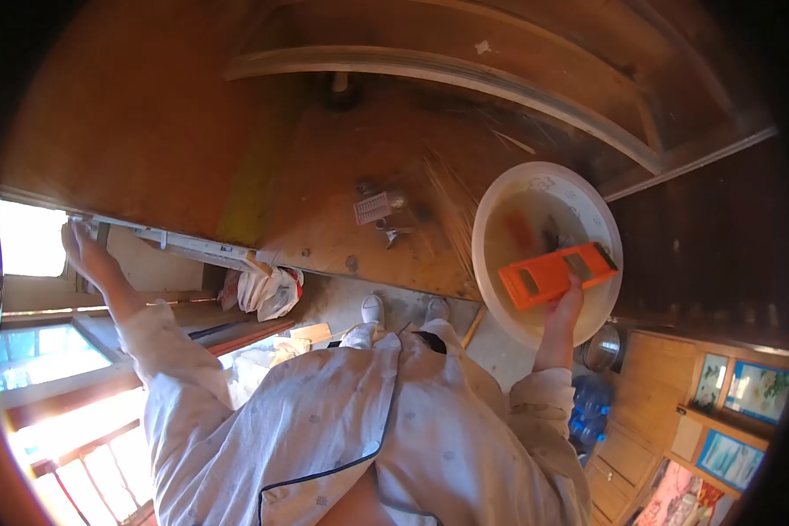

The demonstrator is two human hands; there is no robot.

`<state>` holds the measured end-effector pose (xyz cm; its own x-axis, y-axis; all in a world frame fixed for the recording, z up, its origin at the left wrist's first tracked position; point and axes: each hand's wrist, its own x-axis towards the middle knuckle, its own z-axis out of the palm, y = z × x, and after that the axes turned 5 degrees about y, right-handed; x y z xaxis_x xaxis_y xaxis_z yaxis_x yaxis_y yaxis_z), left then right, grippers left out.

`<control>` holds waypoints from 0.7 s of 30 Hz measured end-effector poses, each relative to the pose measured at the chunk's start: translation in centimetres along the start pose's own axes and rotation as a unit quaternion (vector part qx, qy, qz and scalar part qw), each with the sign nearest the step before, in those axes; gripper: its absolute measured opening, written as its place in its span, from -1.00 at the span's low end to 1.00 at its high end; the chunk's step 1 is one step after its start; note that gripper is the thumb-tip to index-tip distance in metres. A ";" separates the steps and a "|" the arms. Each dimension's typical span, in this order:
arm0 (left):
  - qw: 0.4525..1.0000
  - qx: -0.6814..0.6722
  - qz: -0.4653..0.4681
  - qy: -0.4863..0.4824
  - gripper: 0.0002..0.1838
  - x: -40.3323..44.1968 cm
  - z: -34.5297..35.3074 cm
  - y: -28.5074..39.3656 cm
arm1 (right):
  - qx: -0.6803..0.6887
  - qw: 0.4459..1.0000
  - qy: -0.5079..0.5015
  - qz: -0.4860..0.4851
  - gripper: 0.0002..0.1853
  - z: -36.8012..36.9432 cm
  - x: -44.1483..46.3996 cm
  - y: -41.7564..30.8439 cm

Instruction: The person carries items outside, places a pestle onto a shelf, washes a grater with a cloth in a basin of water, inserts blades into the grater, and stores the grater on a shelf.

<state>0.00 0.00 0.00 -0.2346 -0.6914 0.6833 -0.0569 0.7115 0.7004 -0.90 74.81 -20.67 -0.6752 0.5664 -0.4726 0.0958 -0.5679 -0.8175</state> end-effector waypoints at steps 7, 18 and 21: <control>0.930 0.022 0.005 -0.367 -0.79 -27.6 4.7 7.9 | 0.007 1.000 -0.006 -0.006 -0.65 0.1 -1.8 -1.9; 0.867 -0.070 0.075 -0.488 -0.77 -40.5 15.9 9.8 | 0.025 1.000 0.014 0.001 -0.62 0.2 -1.0 -2.2; 0.873 -0.124 -0.129 -0.453 -0.79 -38.5 15.4 8.2 | 0.032 0.999 0.013 0.014 -0.61 0.7 -1.3 -2.8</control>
<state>-6.35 34.40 -23.75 -0.9230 -0.3618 0.1311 -0.0355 0.4193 0.9072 -0.77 75.22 -17.54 -0.6534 0.5644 -0.5045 0.0672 -0.6205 -0.7813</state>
